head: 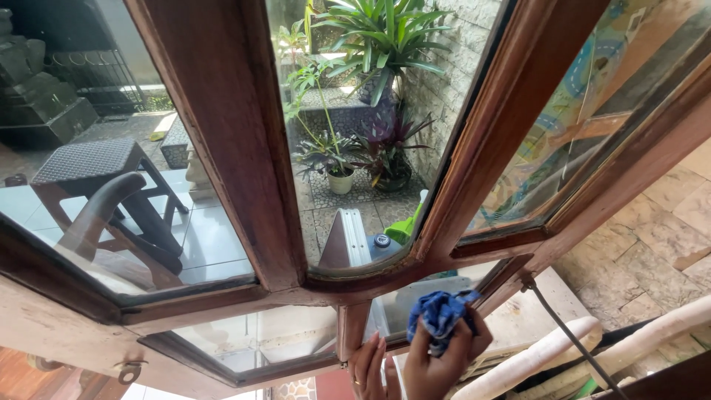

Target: The person wipes the wooden frame of a multi-pane window using a blue cloth. They clean the vertical and horizontal sections of the frame, moving methodically from top to bottom.

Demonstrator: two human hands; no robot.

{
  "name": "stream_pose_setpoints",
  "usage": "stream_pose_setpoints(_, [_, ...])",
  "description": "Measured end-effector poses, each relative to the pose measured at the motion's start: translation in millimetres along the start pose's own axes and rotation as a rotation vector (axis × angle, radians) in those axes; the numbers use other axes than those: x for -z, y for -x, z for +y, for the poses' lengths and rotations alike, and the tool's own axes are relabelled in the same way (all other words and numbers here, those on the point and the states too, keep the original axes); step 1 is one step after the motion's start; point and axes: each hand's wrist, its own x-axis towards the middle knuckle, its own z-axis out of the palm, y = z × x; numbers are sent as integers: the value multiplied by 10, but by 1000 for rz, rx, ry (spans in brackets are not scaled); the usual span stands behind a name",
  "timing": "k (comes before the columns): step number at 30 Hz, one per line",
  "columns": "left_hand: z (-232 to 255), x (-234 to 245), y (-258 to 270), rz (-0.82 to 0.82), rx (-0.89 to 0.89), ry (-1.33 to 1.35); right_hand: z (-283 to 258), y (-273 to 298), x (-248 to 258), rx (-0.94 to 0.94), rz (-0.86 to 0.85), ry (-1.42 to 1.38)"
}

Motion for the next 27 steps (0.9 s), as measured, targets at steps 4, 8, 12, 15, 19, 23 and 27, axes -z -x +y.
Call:
stream_pose_setpoints(4, [-73, -96, -93, 114, -196, -82, -131, 271, -68, -138, -43, -105])
stream_pose_setpoints(8, [23, -134, -164, 133, -276, -142, -481, 342, -178, -835, 113, -650])
stream_pose_setpoints(12, [176, -147, -147, 133, -146, -133, -82, 143, -8, -138, -98, -110])
stream_pose_setpoints(15, [42, -170, 107, 122, -23, -14, 63, 1, 14, -127, -34, -128])
stream_pose_setpoints(19, [14, -104, 183, -2, 35, -13, 118, -207, 72, -31, -8, -45])
stream_pose_setpoints(23, [3, -118, 197, -10, 17, -28, 41, -155, 26, -106, 25, -25])
stream_pose_setpoints(27, [256, -219, -86, 153, 4, -47, -262, 60, -64, -208, 28, -57])
